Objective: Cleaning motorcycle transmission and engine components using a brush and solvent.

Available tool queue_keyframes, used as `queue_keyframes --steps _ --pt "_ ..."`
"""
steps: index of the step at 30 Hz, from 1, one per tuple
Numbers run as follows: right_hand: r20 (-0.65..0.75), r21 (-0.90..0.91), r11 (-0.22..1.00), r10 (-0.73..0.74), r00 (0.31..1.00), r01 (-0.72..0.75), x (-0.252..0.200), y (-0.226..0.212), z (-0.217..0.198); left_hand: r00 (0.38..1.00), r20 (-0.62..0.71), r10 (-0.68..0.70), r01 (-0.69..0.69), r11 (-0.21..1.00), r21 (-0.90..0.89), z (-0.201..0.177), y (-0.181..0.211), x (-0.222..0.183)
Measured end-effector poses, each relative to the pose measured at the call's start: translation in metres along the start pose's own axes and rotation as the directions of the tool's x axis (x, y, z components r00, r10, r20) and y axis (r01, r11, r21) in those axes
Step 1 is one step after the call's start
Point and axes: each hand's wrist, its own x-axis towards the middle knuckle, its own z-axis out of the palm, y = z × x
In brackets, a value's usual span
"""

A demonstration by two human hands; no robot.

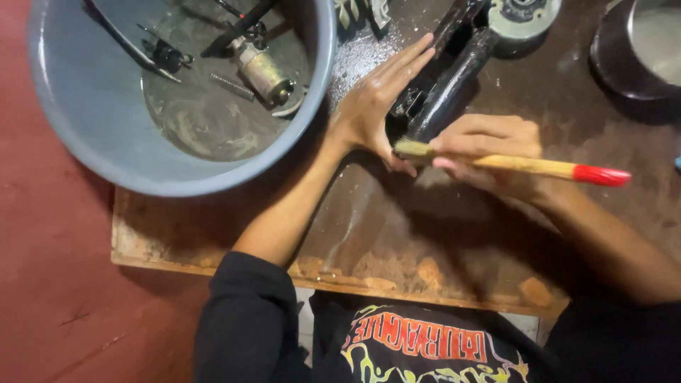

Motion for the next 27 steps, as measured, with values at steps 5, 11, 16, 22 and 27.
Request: queue_keyframes --steps 5,11,16,22,27 --pt "-0.118 -0.35 0.936 -0.001 0.993 -0.041 -0.024 0.077 -0.015 0.998 0.013 -0.067 0.067 0.998 0.007 -0.004 0.006 0.001" --pt "-0.29 -0.428 0.896 -0.014 0.957 -0.116 -0.015 0.021 -0.005 0.999 -0.008 -0.039 0.04 0.999 0.01 0.005 -0.001 -0.002" --pt "-0.008 -0.012 0.998 -0.057 0.998 0.057 -0.018 -0.038 0.016 0.997 0.01 -0.074 0.074 0.997 -0.012 0.001 0.002 -0.002" --pt "-0.091 0.078 0.972 0.229 0.969 -0.222 -0.023 0.015 -0.005 0.998 -0.012 -0.059 0.058 0.998 -0.031 -0.003 0.006 0.0" --pt "-0.283 -0.406 0.885 0.114 0.952 -0.227 -0.019 0.049 -0.045 0.992 0.042 -0.121 0.12 0.992 0.024 -0.004 0.009 -0.002"
